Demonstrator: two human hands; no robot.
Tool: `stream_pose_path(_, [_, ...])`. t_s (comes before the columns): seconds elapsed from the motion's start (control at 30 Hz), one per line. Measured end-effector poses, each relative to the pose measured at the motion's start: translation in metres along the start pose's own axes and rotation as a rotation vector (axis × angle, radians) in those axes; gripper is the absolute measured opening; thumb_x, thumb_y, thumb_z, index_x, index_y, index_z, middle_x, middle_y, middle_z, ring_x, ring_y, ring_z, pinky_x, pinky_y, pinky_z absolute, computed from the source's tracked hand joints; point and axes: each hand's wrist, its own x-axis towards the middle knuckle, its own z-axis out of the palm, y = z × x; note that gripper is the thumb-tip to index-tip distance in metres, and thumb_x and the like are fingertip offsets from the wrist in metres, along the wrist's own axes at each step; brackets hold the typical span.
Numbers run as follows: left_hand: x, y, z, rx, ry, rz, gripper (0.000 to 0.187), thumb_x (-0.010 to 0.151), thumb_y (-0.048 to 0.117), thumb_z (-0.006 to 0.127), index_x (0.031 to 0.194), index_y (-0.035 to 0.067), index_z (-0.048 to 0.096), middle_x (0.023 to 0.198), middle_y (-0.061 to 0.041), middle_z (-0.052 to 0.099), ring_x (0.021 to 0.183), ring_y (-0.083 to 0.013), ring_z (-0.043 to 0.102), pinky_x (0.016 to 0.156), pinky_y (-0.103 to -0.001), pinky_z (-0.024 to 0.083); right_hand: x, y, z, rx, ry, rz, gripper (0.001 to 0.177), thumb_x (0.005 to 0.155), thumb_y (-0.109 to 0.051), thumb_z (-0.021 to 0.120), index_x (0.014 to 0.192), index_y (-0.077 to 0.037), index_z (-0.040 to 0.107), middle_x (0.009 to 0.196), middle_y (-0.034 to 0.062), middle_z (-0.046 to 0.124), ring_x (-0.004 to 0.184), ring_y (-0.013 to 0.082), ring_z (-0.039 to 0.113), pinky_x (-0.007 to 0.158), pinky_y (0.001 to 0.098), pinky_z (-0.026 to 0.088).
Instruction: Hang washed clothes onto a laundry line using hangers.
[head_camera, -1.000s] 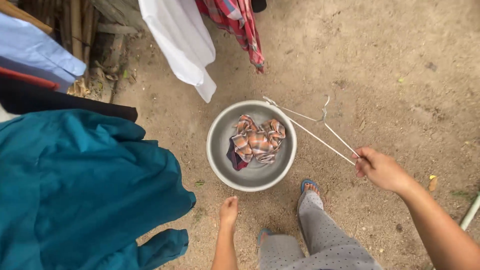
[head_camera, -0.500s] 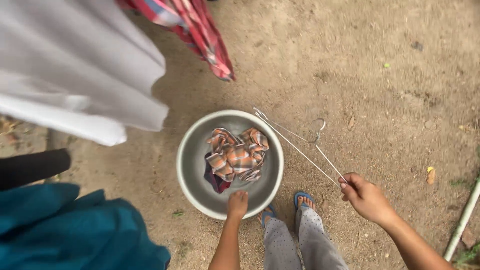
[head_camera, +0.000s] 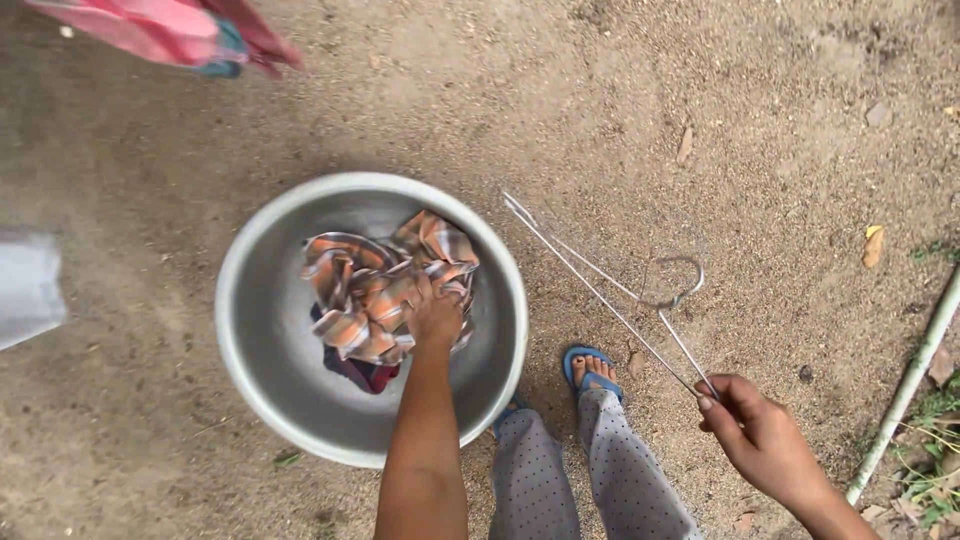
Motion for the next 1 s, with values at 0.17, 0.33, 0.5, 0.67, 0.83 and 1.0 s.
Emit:
stream_pose_path(0.17, [0.032,0.001,0.008,0.076,-0.253,-0.077,0.052,0.106,0.026,0.029,0.156,0.023,0.041,0.175,0.003,-0.017,0.160,-0.0333,-0.013,0.127,-0.061,0.001,0.010,0.032,0.000,-0.063,-0.035,-0.015,0.028,0.094,-0.030,0.063,0.119,-0.020,0.070,0.089,0.0035,0.086,0.081,0.0151,0.088,0.070,0.0304,0.076])
stream_pose_path(0.33, [0.041,-0.043,0.074,-0.651,0.204,0.045,0.040,0.097,0.045,0.051,0.105,0.017,0.080,0.108,-0.015,0.076,0.105,-0.0358,0.068,0.090,-0.043,0.048,-0.005,0.022,-0.003,0.006,0.053,-0.018,0.025,0.096,-0.024,0.066,0.118,-0.014,0.067,0.087,0.0071,0.084,0.081,0.0180,0.086,0.076,0.0337,0.072])
stream_pose_path(0.5, [-0.127,-0.028,0.010,-1.548,0.237,0.034,0.036,0.100,0.035,0.059,0.113,0.007,0.078,0.109,-0.007,0.079,0.104,-0.0164,0.071,0.096,-0.030,0.052,-0.040,-0.007,-0.013,0.124,0.067,-0.127,0.018,0.092,-0.023,0.071,0.107,-0.014,0.066,0.083,0.0042,0.080,0.074,0.0166,0.079,0.069,0.0326,0.063])
stream_pose_path(0.67, [-0.305,-0.011,-0.099,-1.784,0.330,0.054,0.025,0.100,0.022,0.061,0.104,0.005,0.080,0.099,-0.006,0.079,0.108,-0.0204,0.070,0.110,-0.038,0.044,-0.093,-0.074,-0.039,0.028,-0.032,-0.319,0.020,0.092,-0.029,0.068,0.106,-0.015,0.063,0.098,0.0010,0.081,0.087,0.0136,0.083,0.078,0.0287,0.072])
stream_pose_path(0.83, [-0.427,-0.013,-0.183,-1.900,0.926,0.462,0.028,0.102,0.018,0.059,0.097,-0.002,0.077,0.109,-0.010,0.067,0.113,-0.0242,0.062,0.105,-0.039,0.046,-0.155,-0.145,-0.064,-0.025,-0.019,-0.694,0.054,0.078,-0.040,0.082,0.118,-0.018,0.054,0.125,-0.0049,0.080,0.108,0.0168,0.081,0.088,0.0369,0.064])
stream_pose_path(1.0, [-0.576,-0.022,-0.275,-2.070,1.139,0.861,0.024,0.101,0.021,0.066,0.098,-0.001,0.076,0.110,-0.014,0.065,0.113,-0.0292,0.062,0.105,-0.044,0.049,-0.205,-0.187,-0.101,-0.078,0.074,-0.910,0.053,0.079,-0.044,0.080,0.111,-0.019,0.047,0.126,-0.0044,0.076,0.074,0.0192,0.066,0.068,0.0393,0.051])
